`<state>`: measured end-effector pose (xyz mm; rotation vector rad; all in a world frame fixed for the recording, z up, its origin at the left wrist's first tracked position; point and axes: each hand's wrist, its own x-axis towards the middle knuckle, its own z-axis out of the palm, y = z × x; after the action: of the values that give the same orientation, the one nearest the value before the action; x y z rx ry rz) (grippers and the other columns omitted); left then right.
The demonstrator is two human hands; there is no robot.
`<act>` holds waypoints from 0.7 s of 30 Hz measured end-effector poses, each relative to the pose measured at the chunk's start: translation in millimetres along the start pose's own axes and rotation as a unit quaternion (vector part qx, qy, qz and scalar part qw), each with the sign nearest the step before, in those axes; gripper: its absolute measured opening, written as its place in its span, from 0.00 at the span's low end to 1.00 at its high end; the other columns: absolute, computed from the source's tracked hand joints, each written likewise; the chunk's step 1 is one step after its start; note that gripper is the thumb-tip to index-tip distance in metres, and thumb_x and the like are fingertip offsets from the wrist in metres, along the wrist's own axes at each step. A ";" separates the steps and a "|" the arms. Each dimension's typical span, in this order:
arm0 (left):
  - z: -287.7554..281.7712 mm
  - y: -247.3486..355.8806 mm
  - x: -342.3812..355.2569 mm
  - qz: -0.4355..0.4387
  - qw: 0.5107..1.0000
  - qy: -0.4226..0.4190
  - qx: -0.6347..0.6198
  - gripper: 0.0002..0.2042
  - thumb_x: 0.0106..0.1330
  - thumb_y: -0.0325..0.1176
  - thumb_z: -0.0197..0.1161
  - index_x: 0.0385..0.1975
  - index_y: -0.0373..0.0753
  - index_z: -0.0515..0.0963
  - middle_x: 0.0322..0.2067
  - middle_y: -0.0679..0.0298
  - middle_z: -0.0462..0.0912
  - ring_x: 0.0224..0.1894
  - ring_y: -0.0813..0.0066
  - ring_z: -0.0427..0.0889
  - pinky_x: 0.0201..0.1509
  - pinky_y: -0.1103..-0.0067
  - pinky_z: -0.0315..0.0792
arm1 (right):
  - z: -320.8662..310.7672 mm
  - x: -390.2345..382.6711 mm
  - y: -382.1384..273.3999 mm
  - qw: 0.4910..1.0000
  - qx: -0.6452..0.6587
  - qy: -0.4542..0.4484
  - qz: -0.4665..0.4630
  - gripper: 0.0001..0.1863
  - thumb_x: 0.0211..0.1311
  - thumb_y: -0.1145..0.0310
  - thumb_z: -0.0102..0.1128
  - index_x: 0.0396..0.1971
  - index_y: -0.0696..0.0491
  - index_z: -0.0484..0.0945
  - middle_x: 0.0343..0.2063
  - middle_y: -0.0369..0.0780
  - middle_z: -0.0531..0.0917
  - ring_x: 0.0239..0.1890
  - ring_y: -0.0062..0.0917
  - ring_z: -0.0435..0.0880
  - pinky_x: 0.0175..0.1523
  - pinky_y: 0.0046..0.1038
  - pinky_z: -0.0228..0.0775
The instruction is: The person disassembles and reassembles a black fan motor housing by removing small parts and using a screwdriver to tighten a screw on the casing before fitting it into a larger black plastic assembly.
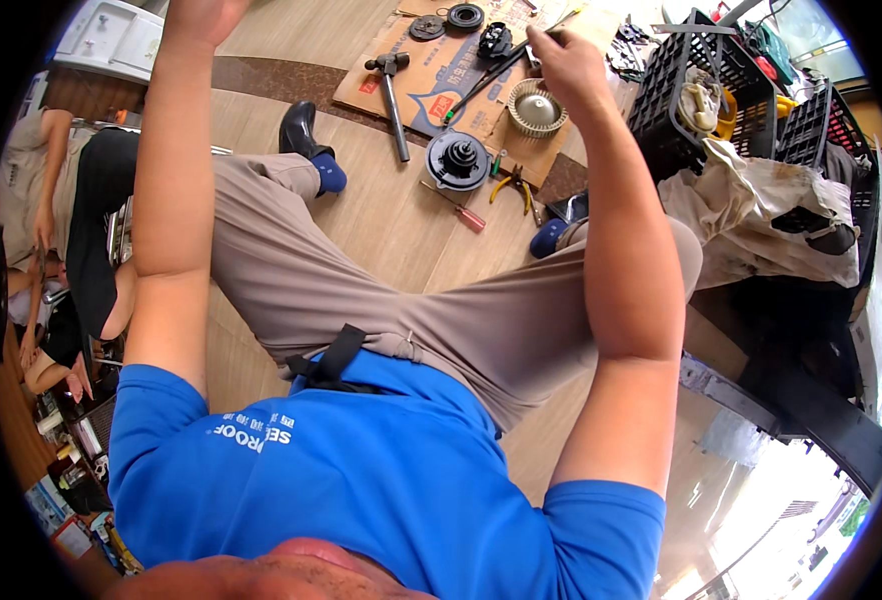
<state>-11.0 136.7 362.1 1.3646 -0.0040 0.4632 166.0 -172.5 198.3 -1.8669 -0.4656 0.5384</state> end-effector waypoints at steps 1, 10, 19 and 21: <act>-10.2 -4.0 -0.7 -0.016 1.000 0.010 0.008 0.11 0.73 0.35 0.59 0.51 0.43 0.77 0.44 0.60 0.85 0.39 0.62 0.87 0.42 0.67 0.82 | 6.6 -0.1 6.7 0.999 -0.037 0.011 0.000 0.23 0.71 0.53 0.60 0.49 0.60 0.80 0.36 0.42 0.86 0.31 0.22 0.84 0.35 0.25 0.76; -81.0 -88.8 12.9 -0.212 0.961 0.108 0.138 0.14 0.71 0.37 0.61 0.51 0.38 0.76 0.34 0.67 0.79 0.30 0.77 0.78 0.32 0.79 0.77 | 100.6 -28.1 87.4 0.914 -0.337 -0.223 -0.037 0.14 0.62 0.61 0.64 0.40 0.58 0.81 0.36 0.52 0.85 0.43 0.48 0.84 0.49 0.42 0.76; -83.3 -44.2 20.0 -0.030 0.913 0.101 0.394 0.16 0.69 0.36 0.61 0.47 0.28 0.79 0.35 0.53 0.86 0.36 0.64 0.85 0.40 0.73 0.78 | 271.8 61.3 171.9 0.920 -0.288 -0.262 -0.040 0.12 0.61 0.64 0.62 0.38 0.56 0.84 0.34 0.52 0.85 0.41 0.50 0.84 0.47 0.43 0.76; -78.3 -33.8 18.4 -0.086 0.878 0.048 0.468 0.16 0.68 0.36 0.61 0.45 0.26 0.80 0.36 0.45 0.85 0.40 0.57 0.86 0.45 0.69 0.79 | 301.5 72.7 194.3 0.906 -0.331 -0.262 -0.036 0.12 0.63 0.64 0.60 0.41 0.56 0.83 0.32 0.54 0.85 0.40 0.50 0.84 0.47 0.44 0.76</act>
<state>-3.9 211.7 318.2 2.2668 0.4786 0.3884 66.5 31.8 -88.6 -2.3209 -1.1902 0.9190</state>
